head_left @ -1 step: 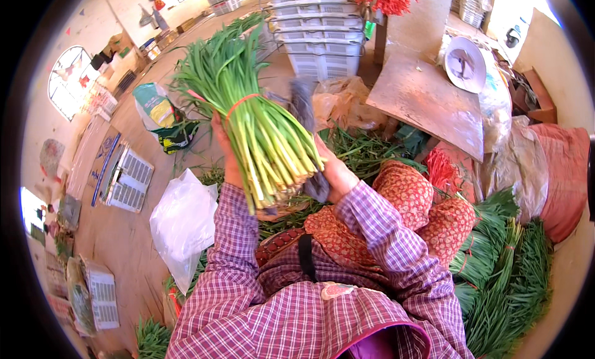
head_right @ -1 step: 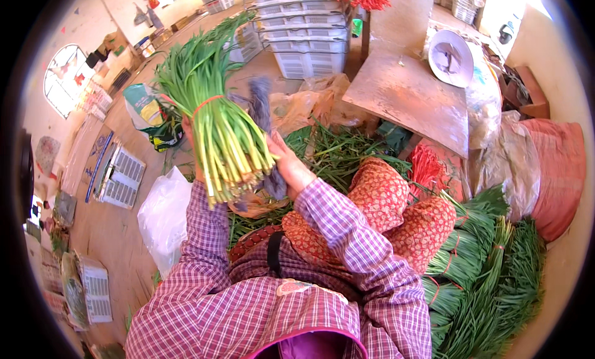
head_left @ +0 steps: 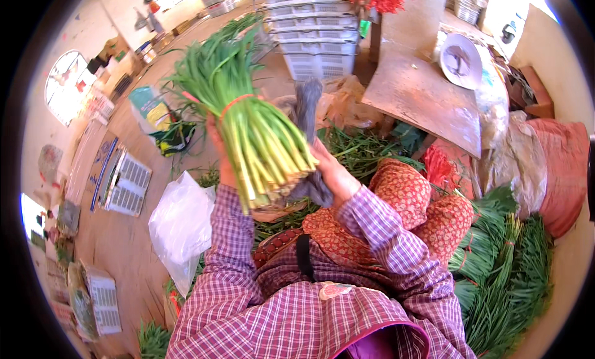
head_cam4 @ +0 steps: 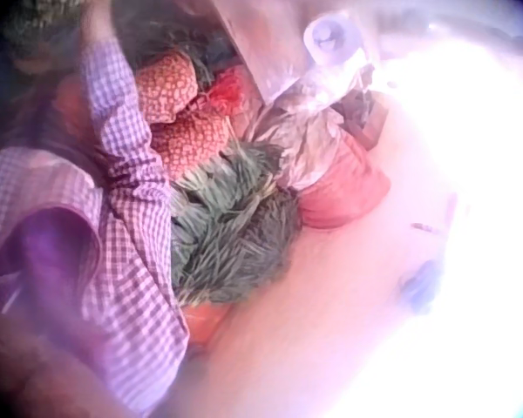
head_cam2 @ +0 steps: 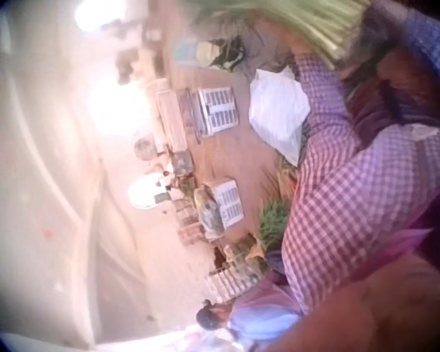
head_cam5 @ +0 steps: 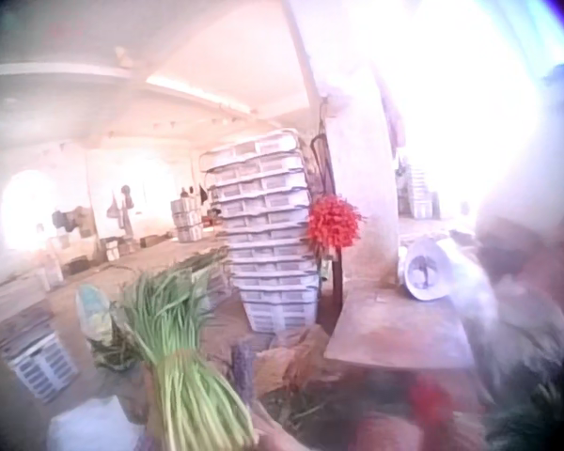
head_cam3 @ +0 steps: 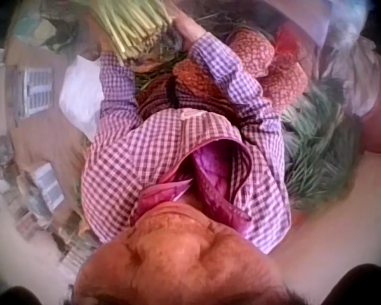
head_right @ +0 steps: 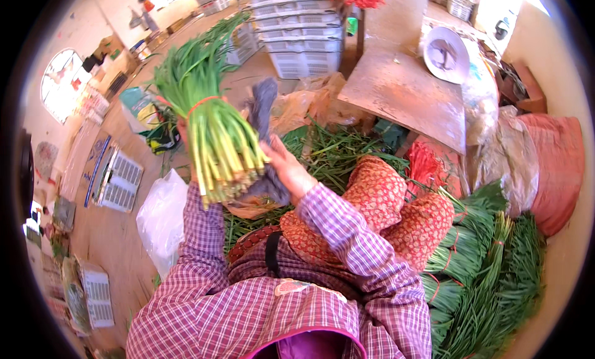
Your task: The person gathers green onions from a pile on the floor by hand, aligns the stalks into a bundle, and secures them with a red elastic band.
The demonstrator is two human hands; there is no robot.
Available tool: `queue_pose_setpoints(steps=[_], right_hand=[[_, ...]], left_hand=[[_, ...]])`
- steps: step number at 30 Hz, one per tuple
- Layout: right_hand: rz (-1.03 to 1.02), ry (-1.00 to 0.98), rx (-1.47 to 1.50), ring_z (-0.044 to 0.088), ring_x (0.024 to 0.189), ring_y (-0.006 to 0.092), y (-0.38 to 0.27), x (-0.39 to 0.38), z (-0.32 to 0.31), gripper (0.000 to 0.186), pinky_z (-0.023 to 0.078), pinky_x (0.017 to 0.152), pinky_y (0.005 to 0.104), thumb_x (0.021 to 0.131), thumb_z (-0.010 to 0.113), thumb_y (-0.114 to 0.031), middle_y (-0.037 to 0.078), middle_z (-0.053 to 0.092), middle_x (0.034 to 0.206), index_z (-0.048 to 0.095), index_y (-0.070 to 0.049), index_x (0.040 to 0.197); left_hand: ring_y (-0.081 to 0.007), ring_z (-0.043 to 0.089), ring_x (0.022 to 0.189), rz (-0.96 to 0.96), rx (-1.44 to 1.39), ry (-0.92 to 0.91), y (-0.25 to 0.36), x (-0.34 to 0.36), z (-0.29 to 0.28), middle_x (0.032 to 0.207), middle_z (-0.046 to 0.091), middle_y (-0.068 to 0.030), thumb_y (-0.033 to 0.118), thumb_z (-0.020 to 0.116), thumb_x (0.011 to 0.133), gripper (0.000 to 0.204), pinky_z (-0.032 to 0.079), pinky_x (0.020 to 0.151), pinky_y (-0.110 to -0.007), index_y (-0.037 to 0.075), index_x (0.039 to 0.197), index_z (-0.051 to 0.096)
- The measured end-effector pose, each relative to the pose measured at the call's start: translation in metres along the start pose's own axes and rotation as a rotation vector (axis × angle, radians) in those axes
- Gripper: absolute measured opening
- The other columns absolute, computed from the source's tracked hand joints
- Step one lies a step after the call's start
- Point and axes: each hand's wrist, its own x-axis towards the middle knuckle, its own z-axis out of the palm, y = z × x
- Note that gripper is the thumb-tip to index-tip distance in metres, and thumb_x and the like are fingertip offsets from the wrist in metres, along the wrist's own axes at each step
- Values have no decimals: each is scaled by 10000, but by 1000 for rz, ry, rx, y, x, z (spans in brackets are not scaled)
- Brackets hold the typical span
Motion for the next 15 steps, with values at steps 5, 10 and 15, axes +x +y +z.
queue_pose_setpoints(steps=[5, 10, 15], right_hand=[[-209, -497, -665, 562, 1076, 212, -27, -117, -42, 377, 445, 925, 329, 965, 588, -290, 78, 586, 1140, 540, -44, 1247], [-374, -129, -1742, 524, 993, 264, 15, -223, -84, 369, 334, 924, 572, 858, 590, -532, 52, 562, 950, 675, -301, 1133], [-332, -24, -1567, 541, 998, 304, 19, -281, -90, 488, 384, 928, 547, 855, 636, -405, 90, 536, 956, 534, -317, 1324]], left_hand=[[-332, 588, 1096, 8, 116, -77, 19, -9, 14, 1283, 561, -204, 588, 560, 854, 822, 493, 960, -491, -18, 1386, 396], [-352, 552, 1163, -102, 120, -150, -27, 6, 56, 1343, 516, -226, 549, 626, 831, 878, 456, 1013, -498, -19, 1435, 338], [-345, 529, 1200, -216, 109, -402, -73, 5, 159, 1373, 487, -238, 548, 622, 832, 878, 434, 1043, -469, -14, 1441, 329]])
